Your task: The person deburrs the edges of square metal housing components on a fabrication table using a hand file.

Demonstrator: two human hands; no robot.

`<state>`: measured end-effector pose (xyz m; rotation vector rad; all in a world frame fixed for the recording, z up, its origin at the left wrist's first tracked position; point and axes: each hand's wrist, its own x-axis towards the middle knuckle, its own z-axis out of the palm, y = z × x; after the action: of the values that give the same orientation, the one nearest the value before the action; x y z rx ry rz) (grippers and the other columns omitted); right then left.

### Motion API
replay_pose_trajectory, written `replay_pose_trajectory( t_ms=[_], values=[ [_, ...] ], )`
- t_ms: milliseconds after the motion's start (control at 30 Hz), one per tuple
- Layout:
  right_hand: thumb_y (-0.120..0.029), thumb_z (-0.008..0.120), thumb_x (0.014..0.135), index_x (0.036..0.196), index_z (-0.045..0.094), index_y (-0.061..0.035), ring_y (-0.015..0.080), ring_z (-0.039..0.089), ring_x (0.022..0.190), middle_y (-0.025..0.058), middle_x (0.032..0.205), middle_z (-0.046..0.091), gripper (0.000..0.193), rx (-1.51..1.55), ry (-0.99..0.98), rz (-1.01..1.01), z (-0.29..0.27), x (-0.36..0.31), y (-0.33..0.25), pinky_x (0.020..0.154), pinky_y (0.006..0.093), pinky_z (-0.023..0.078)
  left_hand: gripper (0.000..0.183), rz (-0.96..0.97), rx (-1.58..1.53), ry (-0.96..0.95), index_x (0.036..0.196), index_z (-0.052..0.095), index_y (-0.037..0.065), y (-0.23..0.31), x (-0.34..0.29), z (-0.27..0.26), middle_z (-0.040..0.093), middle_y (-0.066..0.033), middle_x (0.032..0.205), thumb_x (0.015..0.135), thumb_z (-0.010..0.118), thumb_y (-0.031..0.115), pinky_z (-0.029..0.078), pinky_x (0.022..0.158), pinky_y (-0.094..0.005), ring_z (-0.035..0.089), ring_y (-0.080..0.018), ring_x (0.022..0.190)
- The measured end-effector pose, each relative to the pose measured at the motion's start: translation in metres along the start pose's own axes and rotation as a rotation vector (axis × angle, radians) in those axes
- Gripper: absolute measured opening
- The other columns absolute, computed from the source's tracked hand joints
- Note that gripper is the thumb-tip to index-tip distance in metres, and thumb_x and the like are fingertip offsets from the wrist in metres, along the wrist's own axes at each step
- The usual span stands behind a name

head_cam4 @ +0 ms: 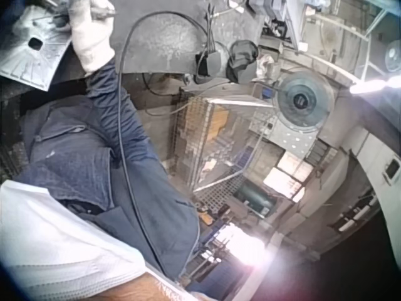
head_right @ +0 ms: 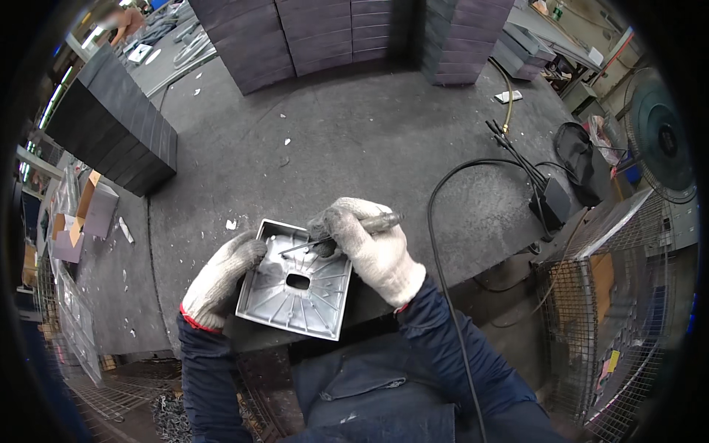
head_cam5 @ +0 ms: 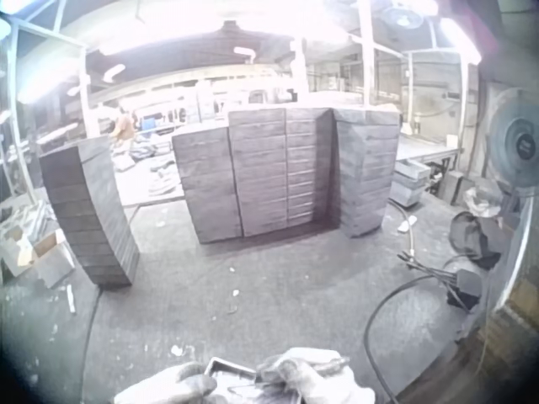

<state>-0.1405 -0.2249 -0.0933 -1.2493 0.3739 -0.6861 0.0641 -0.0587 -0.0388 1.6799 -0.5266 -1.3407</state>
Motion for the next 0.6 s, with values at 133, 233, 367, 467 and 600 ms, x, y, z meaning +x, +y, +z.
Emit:
replay_pose_trajectory(
  t_ms=[133, 233, 367, 467, 600],
  values=[
    [-0.021, 0.068, 0.115, 0.115, 0.079, 0.0034, 0.0151, 0.075, 0.085, 0.0102, 0.102, 0.081, 0.026, -0.104, 0.030, -0.043, 0.010, -0.007, -0.017, 0.075, 0.0301, 0.063, 0.076, 0.147, -0.182, 0.102, 0.163, 0.048, -0.008, -0.028, -0.015, 0.014, 0.069, -0.0174, 0.141, 0.102, 0.072, 0.028, 0.057, 0.107, -0.0356, 0.068, -0.0228, 0.125],
    [-0.015, 0.073, 0.109, 0.105, 0.079, 0.0019, 0.0227, 0.079, 0.084, 0.0141, 0.100, 0.081, 0.018, -0.326, 0.144, -0.267, 0.000, -0.032, -0.027, 0.077, 0.0359, 0.065, 0.064, 0.244, -0.158, 0.326, 0.158, 0.052, -0.007, -0.036, -0.029, 0.036, 0.067, -0.0201, 0.144, 0.101, 0.067, 0.017, 0.050, 0.115, -0.0398, 0.064, -0.0267, 0.131],
    [-0.014, 0.077, 0.103, 0.100, 0.079, -0.0002, 0.0282, 0.077, 0.081, 0.0156, 0.097, 0.079, 0.014, -0.646, 0.124, -0.429, 0.001, -0.037, -0.031, 0.078, 0.0391, 0.064, 0.055, 0.332, -0.214, 0.411, 0.153, 0.056, -0.004, -0.056, -0.029, 0.045, 0.068, -0.0147, 0.135, 0.100, 0.068, 0.007, 0.054, 0.107, -0.0363, 0.065, -0.0211, 0.122],
    [-0.013, 0.076, 0.102, 0.100, 0.079, -0.0003, 0.0278, 0.077, 0.086, 0.0154, 0.096, 0.079, 0.013, -0.470, 0.147, -0.300, 0.005, -0.051, -0.024, 0.078, 0.0392, 0.063, 0.056, 0.281, -0.219, 0.433, 0.154, 0.056, -0.004, -0.051, -0.031, 0.045, 0.068, -0.0136, 0.135, 0.101, 0.069, 0.007, 0.054, 0.107, -0.0353, 0.065, -0.0197, 0.120],
    [-0.012, 0.078, 0.100, 0.094, 0.078, -0.0009, 0.0280, 0.078, 0.088, 0.0162, 0.097, 0.080, 0.012, -0.530, 0.239, -0.322, 0.008, -0.049, -0.025, 0.079, 0.0394, 0.063, 0.056, 0.256, -0.222, 0.447, 0.154, 0.056, -0.004, -0.054, -0.030, 0.049, 0.068, -0.0143, 0.135, 0.100, 0.071, 0.006, 0.054, 0.106, -0.0352, 0.065, -0.0199, 0.120]
  ],
)
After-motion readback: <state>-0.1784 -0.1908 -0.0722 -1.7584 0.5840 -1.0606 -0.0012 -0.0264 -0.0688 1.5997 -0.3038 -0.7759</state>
